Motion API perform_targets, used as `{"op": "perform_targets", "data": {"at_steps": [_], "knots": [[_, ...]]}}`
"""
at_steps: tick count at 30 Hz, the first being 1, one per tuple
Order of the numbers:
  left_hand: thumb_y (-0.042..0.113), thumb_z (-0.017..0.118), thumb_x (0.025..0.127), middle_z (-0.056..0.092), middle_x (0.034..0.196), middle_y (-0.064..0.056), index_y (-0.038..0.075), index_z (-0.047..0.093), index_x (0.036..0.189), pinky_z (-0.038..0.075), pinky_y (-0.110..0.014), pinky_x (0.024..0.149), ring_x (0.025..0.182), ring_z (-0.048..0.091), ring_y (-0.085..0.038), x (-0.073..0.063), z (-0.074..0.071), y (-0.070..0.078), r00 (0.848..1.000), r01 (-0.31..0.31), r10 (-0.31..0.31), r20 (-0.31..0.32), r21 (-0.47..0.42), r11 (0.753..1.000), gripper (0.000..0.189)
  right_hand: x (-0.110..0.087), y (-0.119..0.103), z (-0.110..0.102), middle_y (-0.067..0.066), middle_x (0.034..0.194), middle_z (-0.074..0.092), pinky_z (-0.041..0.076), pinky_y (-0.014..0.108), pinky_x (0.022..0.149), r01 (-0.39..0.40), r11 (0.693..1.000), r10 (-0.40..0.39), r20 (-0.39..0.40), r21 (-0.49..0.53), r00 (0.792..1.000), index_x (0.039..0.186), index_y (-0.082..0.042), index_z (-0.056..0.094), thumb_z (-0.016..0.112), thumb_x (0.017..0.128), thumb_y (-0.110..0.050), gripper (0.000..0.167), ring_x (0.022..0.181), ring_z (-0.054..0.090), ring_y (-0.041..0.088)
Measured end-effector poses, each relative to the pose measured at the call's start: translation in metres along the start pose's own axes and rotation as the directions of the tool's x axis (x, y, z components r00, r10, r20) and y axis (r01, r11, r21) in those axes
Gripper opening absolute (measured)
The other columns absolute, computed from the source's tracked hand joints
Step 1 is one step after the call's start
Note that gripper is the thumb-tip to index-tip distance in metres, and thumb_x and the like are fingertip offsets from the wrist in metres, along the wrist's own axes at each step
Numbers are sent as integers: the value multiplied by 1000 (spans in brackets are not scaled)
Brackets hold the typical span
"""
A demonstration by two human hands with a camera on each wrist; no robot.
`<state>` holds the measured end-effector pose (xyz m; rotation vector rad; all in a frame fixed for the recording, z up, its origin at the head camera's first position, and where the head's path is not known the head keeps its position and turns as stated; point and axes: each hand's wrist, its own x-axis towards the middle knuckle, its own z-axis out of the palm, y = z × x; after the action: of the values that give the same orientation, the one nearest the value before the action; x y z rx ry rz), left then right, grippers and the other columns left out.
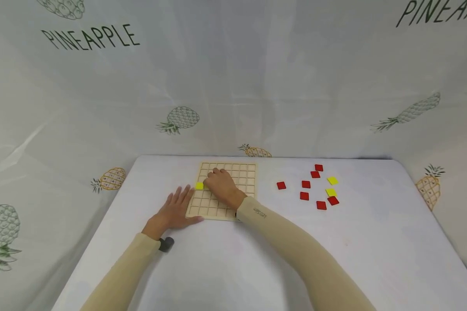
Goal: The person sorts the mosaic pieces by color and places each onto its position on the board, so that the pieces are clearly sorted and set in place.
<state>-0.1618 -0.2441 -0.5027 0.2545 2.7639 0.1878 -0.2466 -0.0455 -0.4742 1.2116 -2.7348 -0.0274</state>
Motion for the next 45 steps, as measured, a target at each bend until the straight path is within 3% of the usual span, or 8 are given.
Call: {"op": "perform_targets", "data": {"at_steps": [6, 16, 23, 26, 30, 36, 41, 45], "knots": [[71, 57, 97, -2, 178, -16, 6, 5, 170, 4, -59, 131, 163, -3, -42, 2, -1, 2, 1000, 12, -12, 24, 11, 1000, 111, 3, -1, 4, 1, 115, 78, 56, 41, 102, -29, 998, 29, -8, 59, 1000, 119, -21, 82, 74, 101, -15, 21, 107, 68, 21], [73, 56, 96, -1, 178, -16, 6, 5, 171, 6, -61, 130, 163, -3, -43, 5, 5, -3, 1000, -11, 11, -8, 0, 1000, 113, 6, -1, 5, 3, 110, 78, 56, 45, 104, -53, 983, 56, -16, 175, 998, 114, -15, 84, 77, 98, -14, 18, 106, 69, 24], [69, 60, 97, 5, 178, -19, 3, 12, 169, 6, -60, 130, 163, 1, -44, -6, -9, 9, 1000, -6, 6, -5, -31, 999, 109, 2, -3, 7, 1, 110, 78, 58, 41, 99, -73, 992, 73, 3, 104, 997, 111, -19, 85, 76, 97, -11, 18, 104, 68, 22], [72, 57, 97, 3, 178, -18, 4, 10, 170, 6, -60, 130, 163, 0, -43, -6, -7, 8, 1000, -2, 2, -5, -27, 1000, 111, -2, -6, 5, 0, 108, 79, 59, 38, 93, -62, 997, 61, 17, 56, 998, 108, -20, 85, 76, 96, -9, 18, 99, 68, 21], [77, 52, 96, -1, 178, -16, 6, 4, 170, 4, -59, 131, 163, -3, -42, -1, 1, 1, 1000, 1, -1, -1, -4, 1000, 113, -11, -7, 0, -4, 112, 79, 59, 36, 91, -50, 998, 48, 39, 39, 998, 111, -22, 84, 76, 97, -9, 21, 99, 69, 19], [74, 56, 96, 0, 178, -17, 5, 5, 170, 6, -61, 130, 163, -2, -44, 4, 8, -5, 1000, -10, 10, -21, -2, 1000, 113, -32, 2, -12, -4, 127, 76, 57, 38, 101, -59, 998, 57, 42, 34, 997, 120, -22, 81, 76, 99, -15, 23, 113, 69, 21], [73, 58, 96, 1, 178, -18, 5, 6, 170, 6, -62, 130, 163, -2, -44, 6, 10, -6, 999, -14, 13, -31, -20, 1000, 114, -54, 19, -19, 2, 137, 72, 53, 43, 108, -97, 994, 96, 5, 45, 995, 125, -19, 79, 79, 98, -21, 27, 125, 65, 25], [71, 61, 95, 1, 178, -19, 4, 7, 170, 5, -63, 129, 163, -2, -45, 6, 11, -6, 999, -16, 15, -33, -34, 999, 114, -75, 34, -24, 4, 137, 72, 53, 44, 108, -120, 992, 122, -48, 49, 991, 124, -19, 79, 81, 95, -20, 30, 126, 65, 27]]}}
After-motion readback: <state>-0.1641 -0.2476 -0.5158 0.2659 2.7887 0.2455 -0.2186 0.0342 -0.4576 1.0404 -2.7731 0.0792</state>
